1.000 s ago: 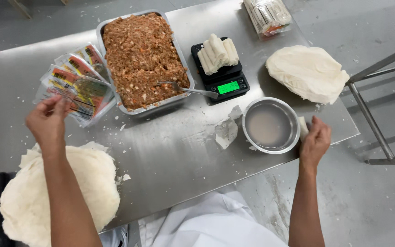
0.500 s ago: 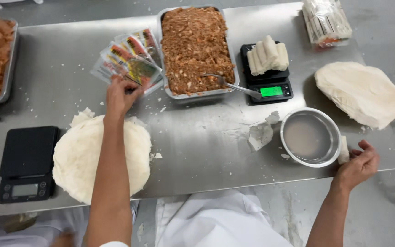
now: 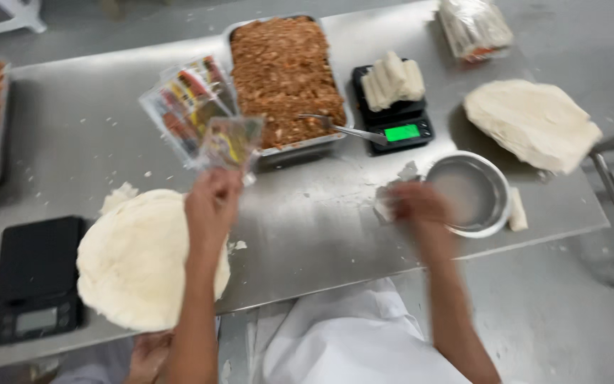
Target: The person peels wrappers from a stack, places filling onto a wrapper, rolls it into a spring roll, and then packs multiple spring rolls into a plastic bag by hand.
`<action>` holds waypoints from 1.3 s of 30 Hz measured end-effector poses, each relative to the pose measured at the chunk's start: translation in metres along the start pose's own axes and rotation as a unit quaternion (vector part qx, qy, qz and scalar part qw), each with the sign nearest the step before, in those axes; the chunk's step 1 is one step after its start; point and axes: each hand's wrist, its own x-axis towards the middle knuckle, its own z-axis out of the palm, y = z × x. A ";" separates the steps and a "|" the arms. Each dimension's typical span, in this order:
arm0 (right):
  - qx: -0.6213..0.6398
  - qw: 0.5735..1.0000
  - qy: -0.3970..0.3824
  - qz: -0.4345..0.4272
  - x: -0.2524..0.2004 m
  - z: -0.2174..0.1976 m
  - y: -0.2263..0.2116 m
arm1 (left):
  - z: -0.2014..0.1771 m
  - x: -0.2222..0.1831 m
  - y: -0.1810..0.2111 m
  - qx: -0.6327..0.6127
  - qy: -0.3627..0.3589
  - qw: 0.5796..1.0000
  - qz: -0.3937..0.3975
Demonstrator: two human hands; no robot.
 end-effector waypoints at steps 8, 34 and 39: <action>0.016 0.947 -0.309 0.082 -0.032 0.102 0.066 | 0.063 -0.087 -0.054 -0.010 0.056 0.990 0.131; -0.080 0.891 -0.445 -0.028 -0.075 0.078 0.036 | 0.087 -0.123 0.054 0.057 -0.028 0.965 0.255; 0.302 0.861 -0.362 0.193 -0.023 0.099 0.041 | 0.094 -0.146 0.075 0.025 -0.062 0.942 0.329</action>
